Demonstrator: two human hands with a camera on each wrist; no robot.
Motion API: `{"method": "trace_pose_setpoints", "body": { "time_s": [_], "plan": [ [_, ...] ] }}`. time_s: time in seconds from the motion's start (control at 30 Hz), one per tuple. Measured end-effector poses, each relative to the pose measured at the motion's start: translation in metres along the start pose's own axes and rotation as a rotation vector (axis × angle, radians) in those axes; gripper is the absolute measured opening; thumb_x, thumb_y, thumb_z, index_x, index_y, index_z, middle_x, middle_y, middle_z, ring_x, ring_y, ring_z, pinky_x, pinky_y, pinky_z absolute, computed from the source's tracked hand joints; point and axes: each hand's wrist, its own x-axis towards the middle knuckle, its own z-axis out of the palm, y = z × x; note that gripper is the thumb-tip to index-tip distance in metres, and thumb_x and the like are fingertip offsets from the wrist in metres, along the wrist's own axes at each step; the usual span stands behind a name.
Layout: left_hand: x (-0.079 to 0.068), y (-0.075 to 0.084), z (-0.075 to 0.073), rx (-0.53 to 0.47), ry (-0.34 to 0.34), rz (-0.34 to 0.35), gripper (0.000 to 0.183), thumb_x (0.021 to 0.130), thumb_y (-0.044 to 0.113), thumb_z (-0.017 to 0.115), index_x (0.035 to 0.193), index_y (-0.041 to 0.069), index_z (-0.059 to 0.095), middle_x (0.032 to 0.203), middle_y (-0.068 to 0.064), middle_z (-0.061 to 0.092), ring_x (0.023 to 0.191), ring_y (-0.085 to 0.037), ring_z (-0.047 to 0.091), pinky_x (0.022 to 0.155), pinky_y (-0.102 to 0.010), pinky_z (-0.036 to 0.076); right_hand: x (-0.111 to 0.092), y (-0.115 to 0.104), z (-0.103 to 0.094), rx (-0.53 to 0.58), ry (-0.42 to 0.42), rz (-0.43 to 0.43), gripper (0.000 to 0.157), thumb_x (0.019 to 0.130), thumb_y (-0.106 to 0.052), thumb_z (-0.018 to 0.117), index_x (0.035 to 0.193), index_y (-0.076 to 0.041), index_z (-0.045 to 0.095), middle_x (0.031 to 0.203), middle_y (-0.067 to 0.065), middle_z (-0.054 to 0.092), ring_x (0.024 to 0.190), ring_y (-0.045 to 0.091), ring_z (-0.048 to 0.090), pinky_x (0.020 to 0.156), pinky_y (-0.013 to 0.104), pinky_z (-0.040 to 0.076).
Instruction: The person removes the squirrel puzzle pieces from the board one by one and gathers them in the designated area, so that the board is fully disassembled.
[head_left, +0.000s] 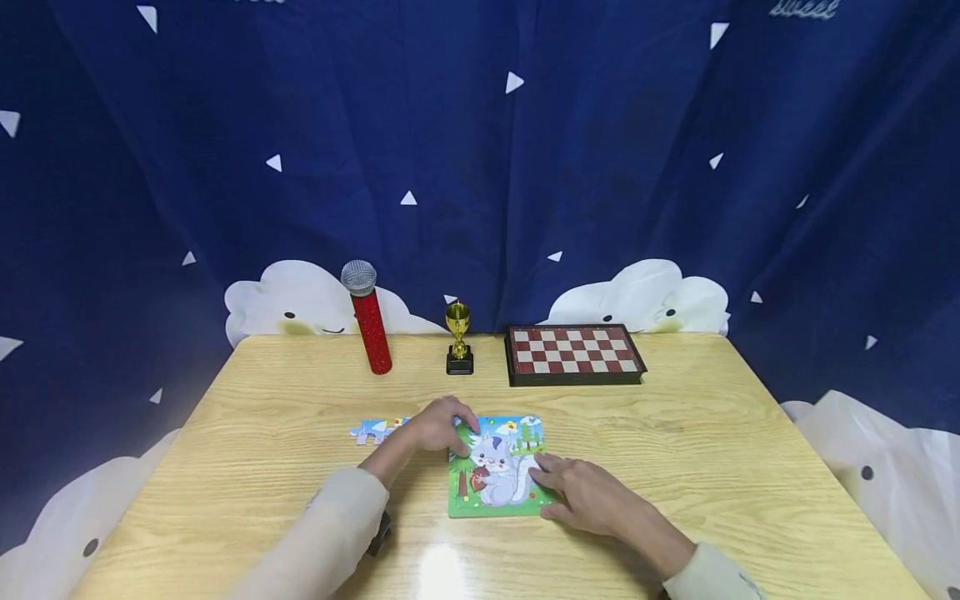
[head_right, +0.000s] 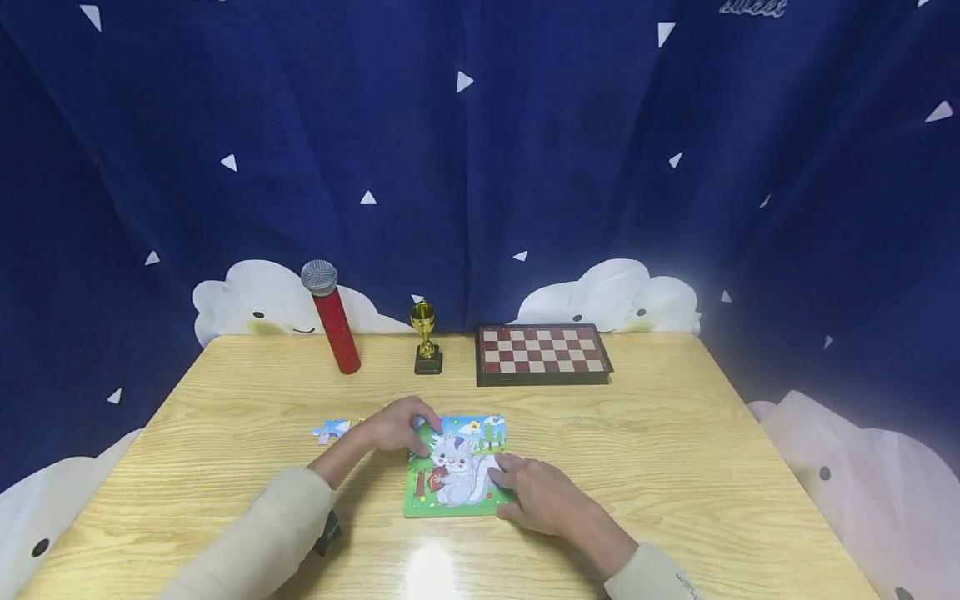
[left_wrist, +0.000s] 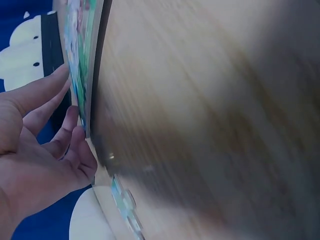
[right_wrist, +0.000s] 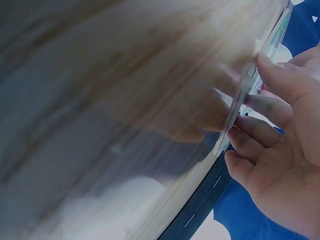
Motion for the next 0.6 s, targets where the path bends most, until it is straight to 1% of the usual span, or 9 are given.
{"method": "trace_pose_setpoints", "body": {
  "time_s": [0.1, 0.2, 0.33, 0.5, 0.6],
  "plan": [
    [-0.0007, 0.0008, 0.0028, 0.031, 0.003, -0.011, 0.029, 0.061, 0.002, 0.082, 0.085, 0.016, 0.073, 0.111, -0.005, 0.058, 0.109, -0.026, 0.047, 0.099, -0.047, 0.039, 0.0002, -0.0004, 0.0002, 0.002, -0.002, 0.002, 0.055, 0.086, -0.038, 0.066, 0.13, -0.007, 0.057, 0.139, 0.016, 0.05, 0.127, 0.03, 0.051, 0.101, 0.044, 0.044],
    [-0.0005, 0.0014, 0.0045, 0.042, 0.001, -0.031, 0.03, 0.06, -0.001, 0.081, 0.083, 0.017, 0.074, 0.115, -0.005, 0.057, 0.114, -0.028, 0.042, 0.101, -0.05, 0.037, 0.0001, -0.0004, 0.0001, 0.004, -0.005, 0.005, 0.054, 0.086, -0.038, 0.066, 0.13, -0.007, 0.057, 0.139, 0.016, 0.05, 0.127, 0.03, 0.051, 0.101, 0.044, 0.044],
    [-0.0004, 0.0024, 0.0049, 0.049, 0.001, -0.049, 0.032, 0.06, -0.003, 0.081, 0.083, 0.017, 0.073, 0.115, -0.005, 0.056, 0.112, -0.027, 0.04, 0.1, -0.049, 0.038, 0.0, -0.0002, 0.0, 0.002, -0.007, 0.012, 0.054, 0.086, -0.038, 0.066, 0.13, -0.008, 0.057, 0.14, 0.015, 0.05, 0.127, 0.03, 0.051, 0.101, 0.044, 0.044],
    [-0.001, 0.0039, 0.0058, 0.062, 0.004, -0.048, 0.032, 0.06, -0.005, 0.081, 0.082, 0.016, 0.073, 0.113, -0.006, 0.055, 0.107, -0.025, 0.038, 0.095, -0.044, 0.04, -0.0004, 0.0002, 0.0005, 0.0, -0.005, 0.015, 0.054, 0.087, -0.038, 0.065, 0.13, -0.008, 0.057, 0.14, 0.015, 0.05, 0.127, 0.029, 0.051, 0.102, 0.044, 0.044],
    [-0.001, 0.0051, 0.0066, 0.058, 0.005, -0.054, 0.032, 0.06, -0.005, 0.081, 0.081, 0.017, 0.072, 0.114, -0.007, 0.053, 0.107, -0.025, 0.037, 0.093, -0.044, 0.041, -0.0004, 0.0002, 0.0011, -0.004, -0.004, 0.012, 0.054, 0.087, -0.039, 0.065, 0.13, -0.008, 0.057, 0.14, 0.015, 0.05, 0.127, 0.029, 0.051, 0.102, 0.043, 0.044]
  ]
}}
